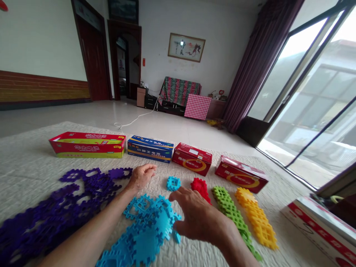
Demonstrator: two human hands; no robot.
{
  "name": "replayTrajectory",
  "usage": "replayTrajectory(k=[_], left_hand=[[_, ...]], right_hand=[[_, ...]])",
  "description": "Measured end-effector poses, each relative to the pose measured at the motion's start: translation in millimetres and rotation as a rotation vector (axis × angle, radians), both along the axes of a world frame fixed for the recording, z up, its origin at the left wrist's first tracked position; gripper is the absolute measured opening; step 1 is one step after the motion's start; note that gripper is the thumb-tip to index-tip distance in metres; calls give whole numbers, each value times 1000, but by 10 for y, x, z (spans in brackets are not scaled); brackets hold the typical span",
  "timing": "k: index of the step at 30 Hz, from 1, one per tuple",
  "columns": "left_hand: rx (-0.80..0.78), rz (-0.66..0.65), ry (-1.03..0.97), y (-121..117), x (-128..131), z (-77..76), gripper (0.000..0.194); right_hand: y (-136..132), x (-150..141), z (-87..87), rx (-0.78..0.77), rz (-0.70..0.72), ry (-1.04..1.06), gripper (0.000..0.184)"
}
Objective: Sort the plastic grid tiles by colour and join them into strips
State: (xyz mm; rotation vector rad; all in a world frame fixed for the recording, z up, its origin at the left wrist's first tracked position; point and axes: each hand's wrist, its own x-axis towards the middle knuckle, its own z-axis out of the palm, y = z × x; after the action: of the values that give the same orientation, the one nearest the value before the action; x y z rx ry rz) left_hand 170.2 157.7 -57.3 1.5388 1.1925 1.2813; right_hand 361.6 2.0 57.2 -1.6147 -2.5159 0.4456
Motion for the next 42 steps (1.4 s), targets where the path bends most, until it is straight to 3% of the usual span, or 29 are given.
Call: replayTrajectory(k=[6,12,19,22,25,28,34,42], left_hand=[[34,6,40,-8,1,11,24],[36,13,68,-27,0,46,23],[34,10,109,14,4,-5,23],[39,16,121,26,8,-24,23],[43,15,138,22,9,-21,24],[52,12,149,12,9,-5,24],[61,22,170,6,16,11,24],[71,19,157,20,19,-21,24]], right_hand=[[-156,-70,-266,-26,-36,-114,69],[-114,-30,-455,-21,-21,-104,66],[-157,-37,-260,-22,10,-78,65],[-110,-94,-173,15,21,51,51],[47,-199,-204,76,-42,122,29],[238,-301,-304,65,-123,81,23],[384,-400,-351,28,-193,-37,23],[328,-364,-332,-35,-170,17,43]])
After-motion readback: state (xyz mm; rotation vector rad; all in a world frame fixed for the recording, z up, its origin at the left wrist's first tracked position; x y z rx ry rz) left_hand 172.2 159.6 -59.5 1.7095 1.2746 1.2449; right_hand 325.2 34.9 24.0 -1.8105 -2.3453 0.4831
